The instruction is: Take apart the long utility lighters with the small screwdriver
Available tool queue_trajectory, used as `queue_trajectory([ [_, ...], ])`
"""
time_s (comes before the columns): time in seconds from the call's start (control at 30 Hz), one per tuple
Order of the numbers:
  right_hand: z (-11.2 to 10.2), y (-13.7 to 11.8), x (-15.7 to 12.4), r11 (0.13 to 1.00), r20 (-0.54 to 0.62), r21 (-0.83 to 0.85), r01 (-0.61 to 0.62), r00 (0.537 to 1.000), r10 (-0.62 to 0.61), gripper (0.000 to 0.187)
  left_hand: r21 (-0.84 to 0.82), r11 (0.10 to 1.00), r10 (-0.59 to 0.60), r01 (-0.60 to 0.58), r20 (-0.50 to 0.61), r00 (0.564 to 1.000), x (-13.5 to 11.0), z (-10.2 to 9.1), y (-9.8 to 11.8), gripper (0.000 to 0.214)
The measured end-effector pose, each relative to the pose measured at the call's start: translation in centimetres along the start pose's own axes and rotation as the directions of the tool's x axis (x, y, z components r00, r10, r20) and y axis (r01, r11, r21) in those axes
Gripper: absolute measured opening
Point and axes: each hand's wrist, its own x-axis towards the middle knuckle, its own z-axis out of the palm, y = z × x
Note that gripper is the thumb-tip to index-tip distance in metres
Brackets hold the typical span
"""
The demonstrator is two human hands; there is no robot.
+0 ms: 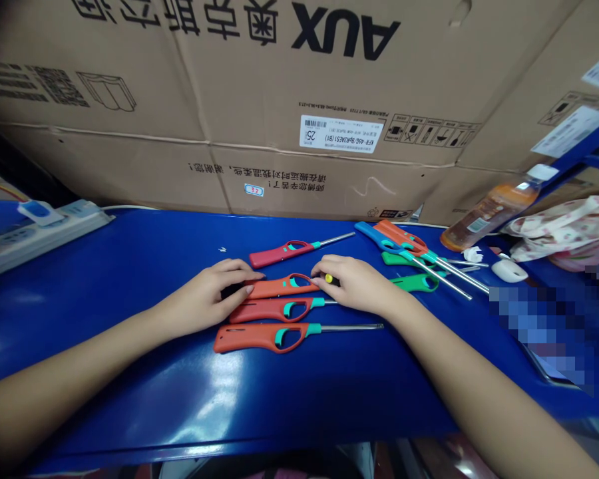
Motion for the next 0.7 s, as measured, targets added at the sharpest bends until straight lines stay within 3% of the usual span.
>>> queue_trajectory([
  [0.13, -0.7, 0.1, -0.3, 0.999, 0.038, 0.043, 0.032, 0.999, -0.034, 0.019, -0.062, 0.996, -0.059, 0.060, 0.005, 0.998, 0.1, 0.0, -0.3, 0.033],
  [0.27, -0.7, 0.3, -0.4, 0.999, 0.093, -0.015, -0.046, 0.995, 0.047, 0.014, -0.132, 0.984, -0.123, 0.119, -0.020, 0.992, 0.2, 0.0, -0.7, 0.031],
  [0.43, 0.1, -0.2, -0.2, 0.981, 0.019, -0.122, -0.148, 0.988, 0.152, 0.010, -0.231, 0.953, -0.215, 0.193, -0.071, 0.974, 0.5, 0.1, -1.4, 0.036],
  [0.7, 0.8, -0.6, 0.3, 0.976, -0.009, -0.055, -0.211, 0.977, 0.211, 0.014, -0.084, 0.995, -0.059, 0.049, -0.123, 0.991, 0.3, -0.6, -0.9, 0.020],
])
